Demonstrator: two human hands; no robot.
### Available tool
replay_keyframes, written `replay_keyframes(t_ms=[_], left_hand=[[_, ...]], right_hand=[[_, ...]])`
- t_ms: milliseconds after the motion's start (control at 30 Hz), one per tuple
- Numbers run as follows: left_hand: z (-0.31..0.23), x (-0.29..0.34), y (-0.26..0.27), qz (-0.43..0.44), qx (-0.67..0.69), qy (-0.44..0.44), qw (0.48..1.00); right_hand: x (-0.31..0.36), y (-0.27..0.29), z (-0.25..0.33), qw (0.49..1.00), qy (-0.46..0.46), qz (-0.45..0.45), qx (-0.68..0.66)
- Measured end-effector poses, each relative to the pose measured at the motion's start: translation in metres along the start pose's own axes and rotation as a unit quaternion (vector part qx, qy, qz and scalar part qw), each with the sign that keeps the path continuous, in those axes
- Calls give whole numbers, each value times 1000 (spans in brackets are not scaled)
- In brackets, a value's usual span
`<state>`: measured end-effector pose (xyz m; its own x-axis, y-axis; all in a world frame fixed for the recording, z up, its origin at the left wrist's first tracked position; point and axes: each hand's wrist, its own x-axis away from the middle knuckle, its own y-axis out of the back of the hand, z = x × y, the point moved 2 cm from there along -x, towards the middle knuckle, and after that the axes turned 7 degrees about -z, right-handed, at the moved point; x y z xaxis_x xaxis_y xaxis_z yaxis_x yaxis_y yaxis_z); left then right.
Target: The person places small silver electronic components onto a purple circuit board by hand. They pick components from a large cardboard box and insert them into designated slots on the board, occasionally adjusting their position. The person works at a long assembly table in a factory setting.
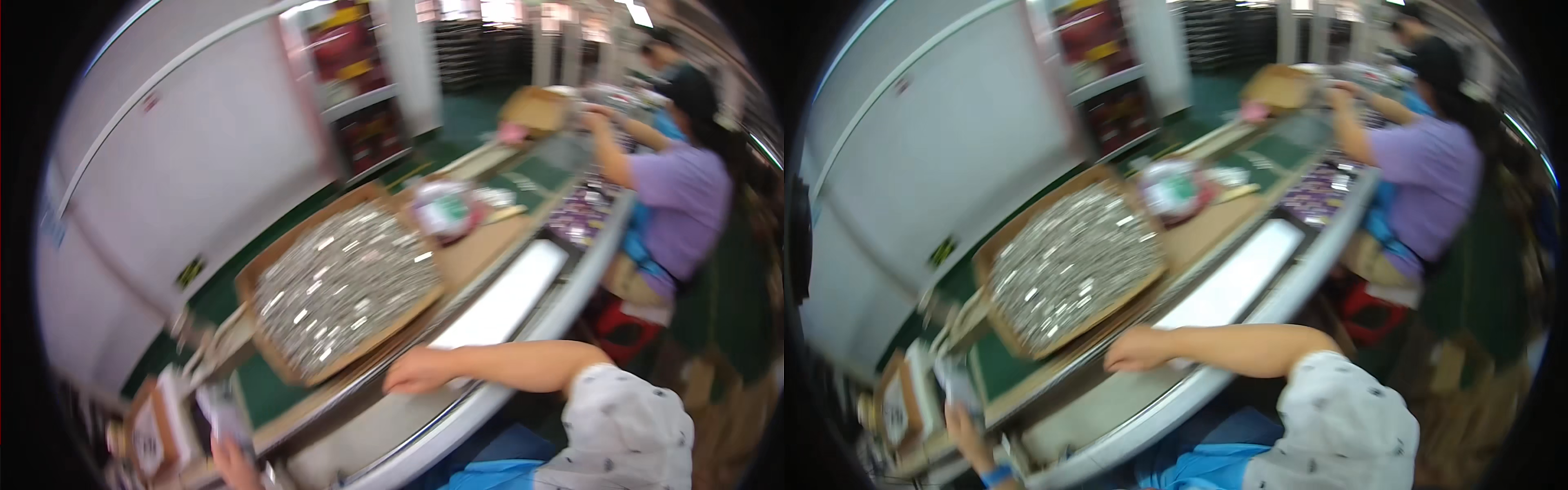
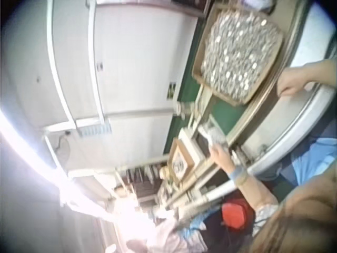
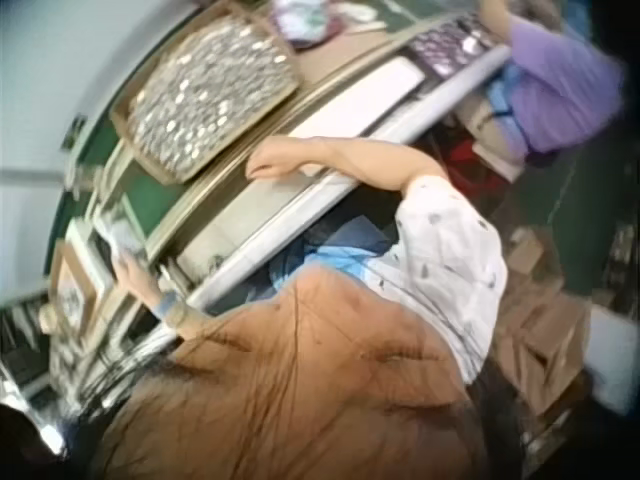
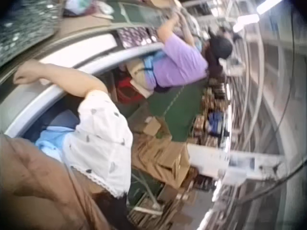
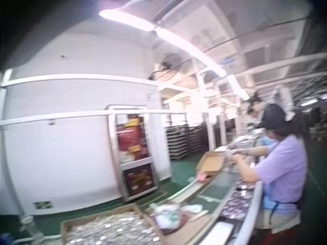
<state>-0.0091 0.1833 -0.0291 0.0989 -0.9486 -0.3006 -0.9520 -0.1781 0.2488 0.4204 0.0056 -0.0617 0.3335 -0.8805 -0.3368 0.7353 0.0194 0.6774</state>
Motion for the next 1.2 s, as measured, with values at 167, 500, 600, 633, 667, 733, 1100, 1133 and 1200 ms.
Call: replay_keyframes(t_ms=[167,500,600,633,667,733,1100,1133,1200], left_hand=[[-106,119,-60,243,-66,53,966],[-106,175,-137,445,80,-45,891],[-130,193,-153,331,31,-101,938],[-100,191,-164,275,114,-83,951],[-99,200,-167,291,198,-43,935],[-103,226,-170,309,358,38,880],[-138,285,-153,342,159,206,903],[-140,285,-152,349,133,168,912],[-143,284,-152,341,129,174,915]], right_hand=[[11,0,19,983,-11,-5,-185],[71,-3,115,828,-202,-200,-484],[87,15,138,869,-159,-331,-331],[91,17,143,888,-91,-378,-245],[97,17,145,894,-27,-420,-154],[105,13,149,904,47,-423,32],[139,-39,143,946,-106,-304,32],[137,-40,142,945,-113,-305,27],[133,-39,138,943,-120,-309,22]])
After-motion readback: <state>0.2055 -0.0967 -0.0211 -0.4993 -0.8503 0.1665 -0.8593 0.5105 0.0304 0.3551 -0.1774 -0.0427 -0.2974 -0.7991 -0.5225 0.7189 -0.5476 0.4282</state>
